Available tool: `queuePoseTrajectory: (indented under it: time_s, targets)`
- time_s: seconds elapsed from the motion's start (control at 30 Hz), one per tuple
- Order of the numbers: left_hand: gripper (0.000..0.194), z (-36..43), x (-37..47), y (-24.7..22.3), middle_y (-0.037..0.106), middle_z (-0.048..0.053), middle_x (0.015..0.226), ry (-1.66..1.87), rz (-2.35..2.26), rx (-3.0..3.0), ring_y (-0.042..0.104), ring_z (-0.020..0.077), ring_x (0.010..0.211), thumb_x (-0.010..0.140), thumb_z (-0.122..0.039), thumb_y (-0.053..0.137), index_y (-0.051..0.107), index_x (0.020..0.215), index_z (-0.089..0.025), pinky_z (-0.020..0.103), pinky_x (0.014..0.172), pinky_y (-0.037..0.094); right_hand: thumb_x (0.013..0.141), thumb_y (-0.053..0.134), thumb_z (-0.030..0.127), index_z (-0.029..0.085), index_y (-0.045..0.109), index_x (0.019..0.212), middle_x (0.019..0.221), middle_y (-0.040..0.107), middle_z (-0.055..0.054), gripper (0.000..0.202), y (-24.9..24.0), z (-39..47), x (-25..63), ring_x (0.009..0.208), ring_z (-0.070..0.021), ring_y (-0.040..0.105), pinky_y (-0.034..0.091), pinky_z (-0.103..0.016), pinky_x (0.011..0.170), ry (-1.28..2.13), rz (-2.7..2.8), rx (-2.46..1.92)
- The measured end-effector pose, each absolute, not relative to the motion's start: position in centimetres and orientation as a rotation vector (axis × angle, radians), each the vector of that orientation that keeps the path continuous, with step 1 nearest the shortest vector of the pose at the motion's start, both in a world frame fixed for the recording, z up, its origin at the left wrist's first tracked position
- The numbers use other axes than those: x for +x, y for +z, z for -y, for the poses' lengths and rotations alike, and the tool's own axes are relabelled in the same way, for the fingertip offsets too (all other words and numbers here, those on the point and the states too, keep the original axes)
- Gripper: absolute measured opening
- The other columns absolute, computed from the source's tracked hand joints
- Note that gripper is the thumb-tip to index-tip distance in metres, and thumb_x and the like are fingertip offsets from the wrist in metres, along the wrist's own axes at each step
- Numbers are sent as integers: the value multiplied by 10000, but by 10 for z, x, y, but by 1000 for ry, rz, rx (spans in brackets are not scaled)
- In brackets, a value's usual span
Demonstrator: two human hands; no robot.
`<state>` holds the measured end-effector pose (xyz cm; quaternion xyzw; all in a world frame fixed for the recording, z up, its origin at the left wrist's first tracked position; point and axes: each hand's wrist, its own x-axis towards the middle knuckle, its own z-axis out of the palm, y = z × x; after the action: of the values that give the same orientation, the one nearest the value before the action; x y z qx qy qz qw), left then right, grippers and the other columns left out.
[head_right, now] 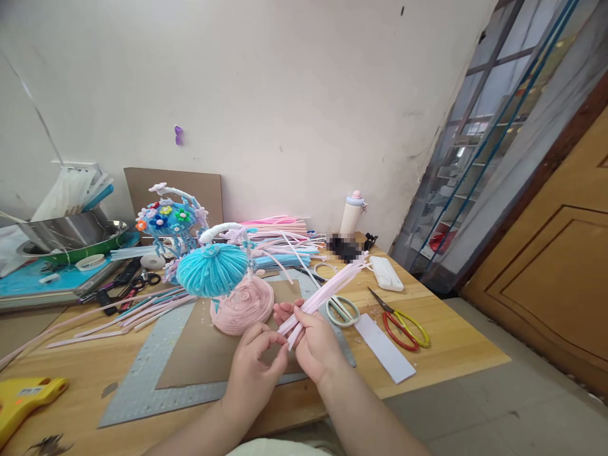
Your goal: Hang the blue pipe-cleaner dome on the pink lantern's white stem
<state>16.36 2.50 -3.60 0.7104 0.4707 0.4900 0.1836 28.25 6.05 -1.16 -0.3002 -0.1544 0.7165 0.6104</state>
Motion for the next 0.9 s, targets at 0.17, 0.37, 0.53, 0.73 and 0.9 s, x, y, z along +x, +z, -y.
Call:
queuePoseTrajectory:
  time_s: [0.17, 0.37, 0.53, 0.73, 0.9]
  targets:
    - [70, -21, 163, -34, 550, 24, 787, 1365, -1271, 1970, 543, 182, 804, 809, -166, 560, 615, 772, -189, 296, 723, 416, 767, 588, 28, 181, 552, 810, 777, 747, -68, 163, -10, -59, 284, 840, -190, 725, 531, -375, 909, 1631, 368, -690]
    - [121, -24, 163, -37, 572, 29, 864, 1398, -1301, 1751, 530, 155, 755, 895, -285, 497, 531, 960, -189, 265, 674, 437, 755, 607, 24, 170, 561, 803, 777, 744, -82, 161, -7, -60, 292, 849, -210, 724, 536, -386, 905, 1612, 388, -675]
    - [132, -28, 162, -37, 587, 6, 788, 1378, -1276, 1721, 513, 148, 722, 882, -293, 533, 597, 818, -198, 257, 668, 400, 739, 647, 41, 169, 571, 817, 785, 742, -70, 168, -6, -58, 293, 856, -209, 721, 530, -384, 914, 1618, 415, -655]
    - [144, -29, 163, -37, 590, 4, 759, 1377, -1254, 1692, 510, 150, 716, 867, -291, 554, 612, 783, -190, 262, 666, 386, 727, 685, 66, 176, 578, 824, 795, 742, -62, 181, -6, -55, 288, 867, -211, 718, 524, -386, 922, 1617, 441, -637]
    - [130, -28, 165, -37, 593, 2, 735, 1365, -1224, 1660, 502, 143, 685, 852, -279, 567, 621, 779, -186, 253, 633, 378, 719, 702, 78, 175, 581, 826, 797, 741, -65, 189, -9, -55, 287, 860, -212, 719, 522, -392, 922, 1624, 436, -626]
